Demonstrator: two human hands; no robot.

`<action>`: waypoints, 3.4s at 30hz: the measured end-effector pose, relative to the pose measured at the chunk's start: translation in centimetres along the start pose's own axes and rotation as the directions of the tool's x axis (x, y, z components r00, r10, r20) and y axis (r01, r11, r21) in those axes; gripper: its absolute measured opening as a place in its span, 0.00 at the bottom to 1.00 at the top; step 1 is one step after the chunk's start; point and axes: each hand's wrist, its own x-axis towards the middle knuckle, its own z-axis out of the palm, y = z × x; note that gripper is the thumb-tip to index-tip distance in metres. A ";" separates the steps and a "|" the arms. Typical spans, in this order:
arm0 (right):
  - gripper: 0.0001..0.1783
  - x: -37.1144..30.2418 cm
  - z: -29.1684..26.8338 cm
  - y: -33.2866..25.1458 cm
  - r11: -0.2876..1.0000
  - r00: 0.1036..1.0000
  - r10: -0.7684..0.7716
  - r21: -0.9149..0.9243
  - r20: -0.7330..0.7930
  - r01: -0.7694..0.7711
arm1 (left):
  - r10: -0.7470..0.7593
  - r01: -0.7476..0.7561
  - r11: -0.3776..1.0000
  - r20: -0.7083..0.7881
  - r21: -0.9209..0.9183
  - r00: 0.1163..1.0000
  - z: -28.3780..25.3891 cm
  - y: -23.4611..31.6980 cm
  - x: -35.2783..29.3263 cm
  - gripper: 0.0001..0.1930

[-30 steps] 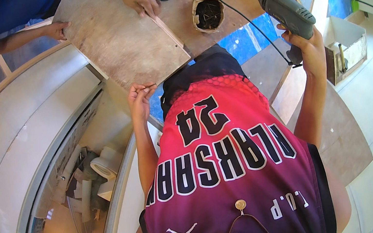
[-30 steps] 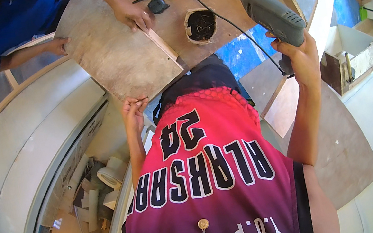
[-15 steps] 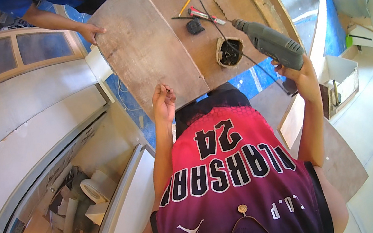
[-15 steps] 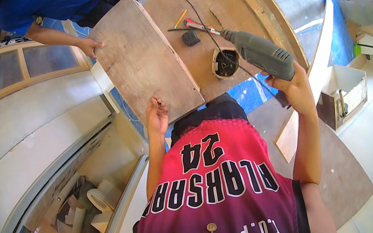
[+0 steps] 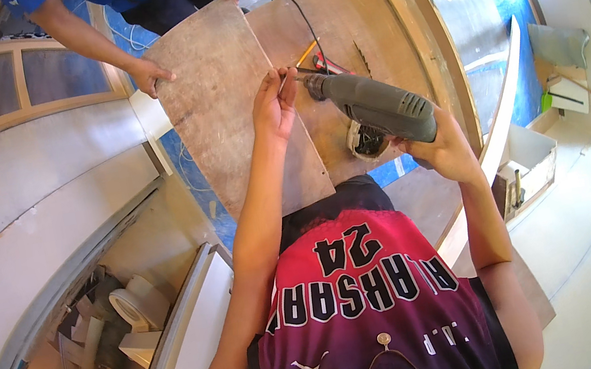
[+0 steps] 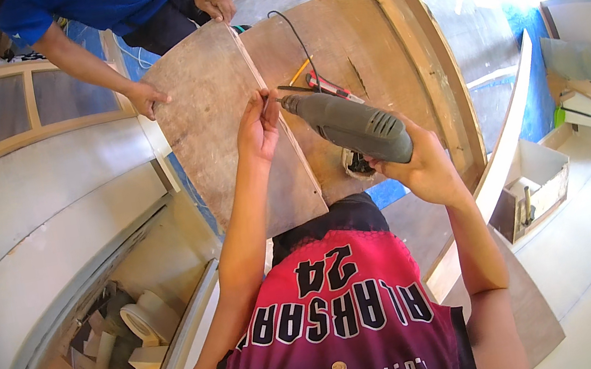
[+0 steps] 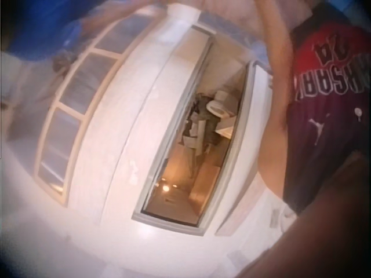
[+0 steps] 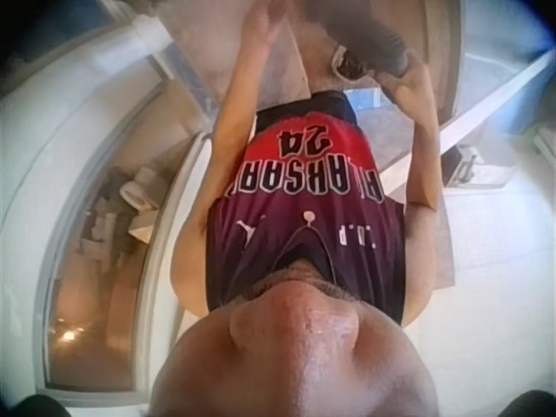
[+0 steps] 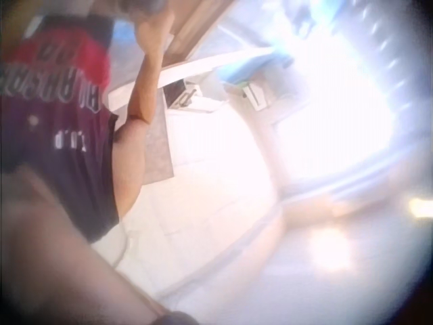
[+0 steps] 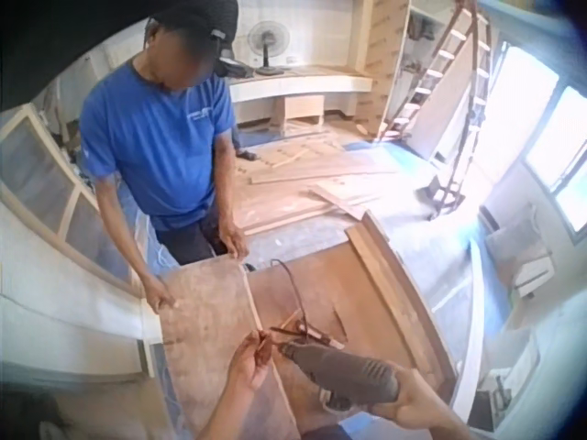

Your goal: The person aligns and holds pieces of plywood against a wooden frame, handles a small box of screws, and uses a power drill to secure the boards in place.

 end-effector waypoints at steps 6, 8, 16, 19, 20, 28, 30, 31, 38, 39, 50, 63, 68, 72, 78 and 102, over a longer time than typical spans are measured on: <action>0.35 2.4 -0.2 -2.9 0.999 0.998 -0.050 -0.017 0.040 0.051 | 0.004 -0.003 0.998 0.010 -0.066 1.000 1.9 1.7 1.2 0.10; 0.35 3.2 -0.4 -4.0 0.999 0.998 -0.038 -0.033 0.059 0.040 | 0.018 -0.021 0.995 -0.029 -0.100 0.999 3.2 1.8 1.6 0.10; 0.29 7.1 -0.1 -6.1 0.995 0.997 -0.007 -0.102 0.081 0.015 | 0.056 -0.071 0.975 -0.078 -0.210 0.995 4.2 2.7 3.7 0.08; 0.27 8.4 -0.1 -6.8 0.987 0.997 0.008 -0.162 0.079 0.005 | 0.081 -0.098 0.969 -0.083 -0.225 0.993 4.5 3.5 4.9 0.08; 0.26 9.0 -0.1 -7.0 0.983 0.997 0.007 -0.181 0.076 0.007 | 0.091 -0.106 0.966 -0.072 -0.237 0.993 4.5 3.8 5.3 0.08; 0.21 14.3 2.4 -10.7 0.968 0.993 -0.006 -0.249 0.115 0.035 | 0.164 -0.140 0.891 0.019 -0.433 0.986 2.6 4.9 10.8 0.09; 0.21 15.7 2.4 -11.2 0.970 0.991 0.037 -0.245 0.130 -0.004 | 0.180 -0.150 0.855 0.013 -0.496 0.984 2.9 4.9 11.7 0.09; 0.21 16.3 2.3 -11.6 0.960 0.991 0.039 -0.279 0.126 -0.003 | 0.186 -0.160 0.857 0.004 -0.490 0.983 3.1 5.1 12.0 0.09; 0.21 19.0 2.2 -13.6 0.964 0.984 0.109 -0.257 0.143 -0.070 | 0.219 -0.211 0.862 -0.037 -0.461 0.975 4.5 6.4 13.1 0.08; 0.21 19.0 2.3 -14.1 0.947 0.989 0.079 -0.319 0.128 -0.034 | 0.218 -0.212 0.852 -0.045 -0.479 0.975 4.8 6.2 13.4 0.08; 0.23 22.7 3.2 -18.7 0.762 0.988 -0.032 -0.636 0.152 0.122 | 0.137 -0.144 0.554 -0.082 -0.820 0.987 8.3 5.3 18.3 0.09; 0.25 25.5 5.1 -23.4 0.580 0.964 0.003 -0.786 0.266 0.214 | 0.087 -0.186 0.435 -0.164 -0.881 0.983 9.7 6.0 18.1 0.08; 0.24 25.8 5.5 -23.8 0.595 0.967 0.011 -0.779 0.253 0.197 | 0.129 -0.201 0.441 -0.160 -0.875 0.979 9.6 5.5 18.1 0.07; 0.22 26.4 5.1 -24.5 0.557 0.969 0.083 -0.817 0.231 0.147 | 0.134 -0.197 0.430 -0.153 -0.881 0.979 9.9 5.8 18.2 0.07; 0.22 27.7 5.3 -25.6 0.465 0.947 0.098 -0.855 0.307 0.229 | 0.116 -0.185 0.393 -0.151 -0.901 0.982 10.2 6.0 17.9 0.07; 0.27 28.5 6.8 -26.9 0.281 0.939 0.040 -0.906 0.340 0.316 | 0.137 -0.209 0.502 -0.161 -0.839 0.977 10.0 6.3 18.6 0.07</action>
